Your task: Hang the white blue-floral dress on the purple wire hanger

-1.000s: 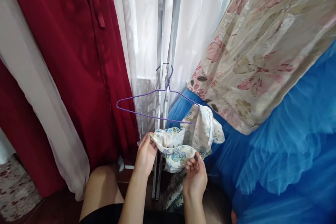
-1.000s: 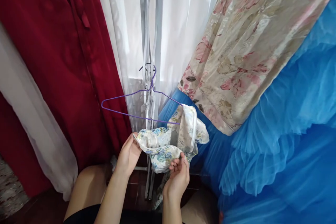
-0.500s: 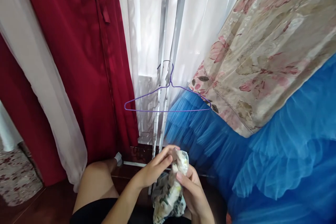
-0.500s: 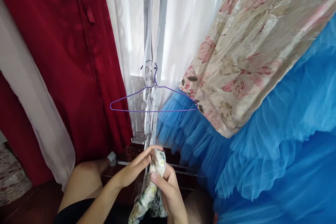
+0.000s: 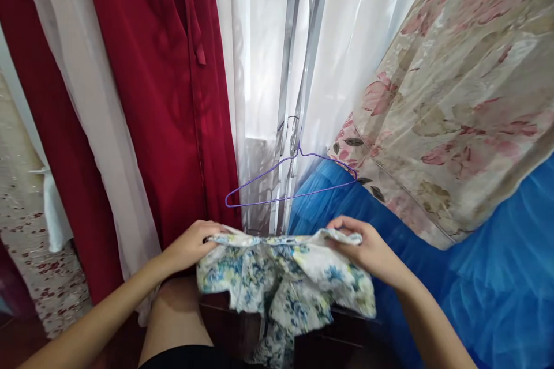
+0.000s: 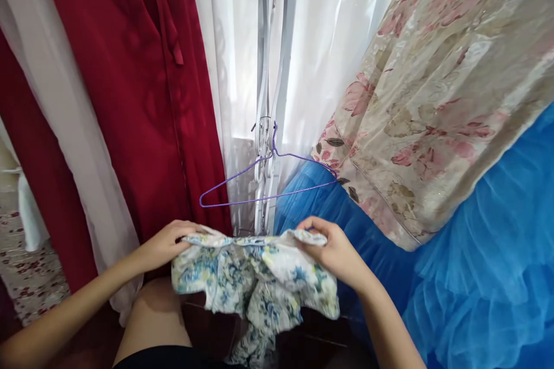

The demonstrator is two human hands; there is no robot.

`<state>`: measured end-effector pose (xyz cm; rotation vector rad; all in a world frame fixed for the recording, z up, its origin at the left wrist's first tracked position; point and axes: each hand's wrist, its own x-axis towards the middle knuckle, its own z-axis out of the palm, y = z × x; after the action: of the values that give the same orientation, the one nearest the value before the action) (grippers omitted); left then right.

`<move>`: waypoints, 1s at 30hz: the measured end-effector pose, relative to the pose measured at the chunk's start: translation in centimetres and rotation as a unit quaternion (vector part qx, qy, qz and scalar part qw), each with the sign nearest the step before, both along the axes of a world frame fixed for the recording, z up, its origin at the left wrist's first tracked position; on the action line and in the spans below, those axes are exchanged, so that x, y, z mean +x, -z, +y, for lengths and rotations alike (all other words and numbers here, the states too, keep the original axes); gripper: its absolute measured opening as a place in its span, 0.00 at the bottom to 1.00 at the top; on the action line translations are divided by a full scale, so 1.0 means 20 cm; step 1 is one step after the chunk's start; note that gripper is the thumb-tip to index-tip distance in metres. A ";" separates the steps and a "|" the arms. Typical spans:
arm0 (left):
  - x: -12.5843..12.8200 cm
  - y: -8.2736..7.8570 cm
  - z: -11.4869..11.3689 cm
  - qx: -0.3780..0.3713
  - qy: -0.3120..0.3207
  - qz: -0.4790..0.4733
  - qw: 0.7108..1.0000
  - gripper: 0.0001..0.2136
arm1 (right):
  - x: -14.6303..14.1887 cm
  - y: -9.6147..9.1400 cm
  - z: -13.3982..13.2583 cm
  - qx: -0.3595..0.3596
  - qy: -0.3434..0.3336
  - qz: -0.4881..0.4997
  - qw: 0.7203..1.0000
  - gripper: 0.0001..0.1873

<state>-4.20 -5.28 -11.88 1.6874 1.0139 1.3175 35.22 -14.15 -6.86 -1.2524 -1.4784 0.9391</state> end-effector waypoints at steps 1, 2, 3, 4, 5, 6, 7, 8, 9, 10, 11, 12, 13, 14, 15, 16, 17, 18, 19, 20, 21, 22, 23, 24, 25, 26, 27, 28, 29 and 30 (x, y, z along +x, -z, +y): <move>-0.02 -0.06 0.04 0.022 0.002 0.009 1.000 0.07 | 0.00 0.00 0.10 0.030 0.031 -0.006 0.999 0.16; -0.03 -0.12 0.07 0.052 0.013 0.037 0.998 0.09 | 0.00 0.01 0.20 0.067 0.066 -0.016 0.995 0.20; -0.03 -0.17 0.09 0.087 0.021 0.075 0.993 0.11 | -0.01 0.02 0.30 0.109 0.095 -0.036 0.989 0.23; -0.01 -0.22 0.10 0.129 0.012 0.106 0.986 0.12 | -0.01 0.03 0.38 0.141 0.115 -0.068 0.981 0.22; 0.01 -0.26 0.11 0.166 0.006 0.143 0.976 0.12 | -0.01 0.04 0.45 0.156 0.123 -0.113 0.973 0.18; 0.04 -0.30 0.11 0.197 0.004 0.180 0.964 0.13 | -0.02 0.05 0.51 0.160 0.125 -0.155 0.967 0.14; 0.07 -0.34 0.11 0.221 0.004 0.209 0.953 0.14 | -0.03 0.07 0.54 0.153 0.124 -0.190 0.962 0.12; 0.12 -0.37 0.10 0.243 0.001 0.226 0.943 0.14 | -0.05 0.09 0.55 0.143 0.123 -0.215 0.958 0.11; 0.17 -0.41 0.10 0.263 -0.007 0.233 0.936 0.13 | -0.07 0.11 0.55 0.135 0.123 -0.228 0.956 0.11; 0.22 -0.43 0.09 0.278 -0.019 0.237 0.931 0.11 | -0.09 0.13 0.53 0.134 0.126 -0.229 0.956 0.11; 0.27 -0.46 0.10 0.286 -0.033 0.245 0.926 0.10 | -0.10 0.16 0.50 0.139 0.123 -0.225 0.957 0.11; 0.31 -0.48 0.10 0.289 -0.049 0.256 0.921 0.09 | -0.12 0.17 0.47 0.147 0.115 -0.220 0.957 0.12; 0.35 -0.49 0.11 0.288 -0.063 0.270 0.917 0.11 | -0.12 0.19 0.43 0.161 0.106 -0.209 0.959 0.13; 0.38 -0.50 0.12 0.287 -0.071 0.284 0.912 0.14 | -0.11 0.20 0.38 0.180 0.102 -0.192 0.959 0.14; 0.40 -0.50 0.13 0.288 -0.073 0.294 0.908 0.17 | -0.09 0.21 0.34 0.202 0.113 -0.169 0.958 0.14; 0.41 -0.49 0.15 0.294 -0.071 0.298 0.905 0.18 | -0.06 0.21 0.31 0.226 0.144 -0.139 0.953 0.16; 0.42 -0.47 0.16 0.302 -0.065 0.298 0.903 0.18 | -0.02 0.20 0.28 0.249 0.190 -0.107 0.944 0.20; 0.42 -0.46 0.17 0.309 -0.057 0.294 0.903 0.18 | 0.03 0.19 0.26 0.267 0.244 -0.077 0.929 0.28; 0.42 -0.45 0.18 0.314 -0.050 0.287 0.904 0.17 | 0.08 0.18 0.24 0.278 0.295 -0.058 0.912 0.36; 0.42 -0.44 0.18 0.319 -0.045 0.277 0.905 0.17 | 0.12 0.15 0.24 0.281 0.333 -0.056 0.898 0.42; 0.42 -0.44 0.18 0.322 -0.040 0.270 0.907 0.16 | 0.17 0.13 0.24 0.279 0.351 -0.071 0.891 0.44; 0.42 -0.44 0.17 0.324 -0.037 0.266 0.907 0.16 | 0.20 0.09 0.25 0.269 0.348 -0.099 0.892 0.43; 0.42 -0.45 0.17 0.325 -0.037 0.268 0.906 0.15 | 0.23 0.06 0.26 0.252 0.333 -0.134 0.899 0.37; 0.42 -0.47 0.17 0.326 -0.042 0.273 0.904 0.15 | 0.25 0.02 0.26 0.229 0.314 -0.172 0.905 0.30; 0.42 -0.48 0.18 0.326 -0.053 0.280 0.902 0.14 | 0.26 -0.02 0.27 0.203 0.294 -0.205 0.911 0.25; 0.41 -0.50 0.19 0.325 -0.068 0.285 0.899 0.13 | 0.26 -0.06 0.26 0.177 0.279 -0.233 0.915 0.23; 0.40 -0.51 0.21 0.321 -0.085 0.286 0.899 0.13 | 0.27 -0.10 0.24 0.154 0.266 -0.253 0.918 0.23; 0.37 -0.50 0.23 0.312 -0.102 0.283 0.901 0.13 | 0.27 -0.13 0.21 0.136 0.250 -0.260 0.923 0.23; 0.34 -0.49 0.25 0.293 -0.117 0.275 0.908 0.15 | 0.27 -0.16 0.18 0.116 0.226 -0.247 0.935 0.22; 0.31 -0.47 0.27 0.265 -0.124 0.268 0.918 0.17 | 0.28 -0.18 0.15 0.089 0.191 -0.210 0.955 0.21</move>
<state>1.91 0.12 -2.55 2.4942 1.2878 1.4050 40.81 -11.22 -3.27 -1.5923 -1.5201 0.2849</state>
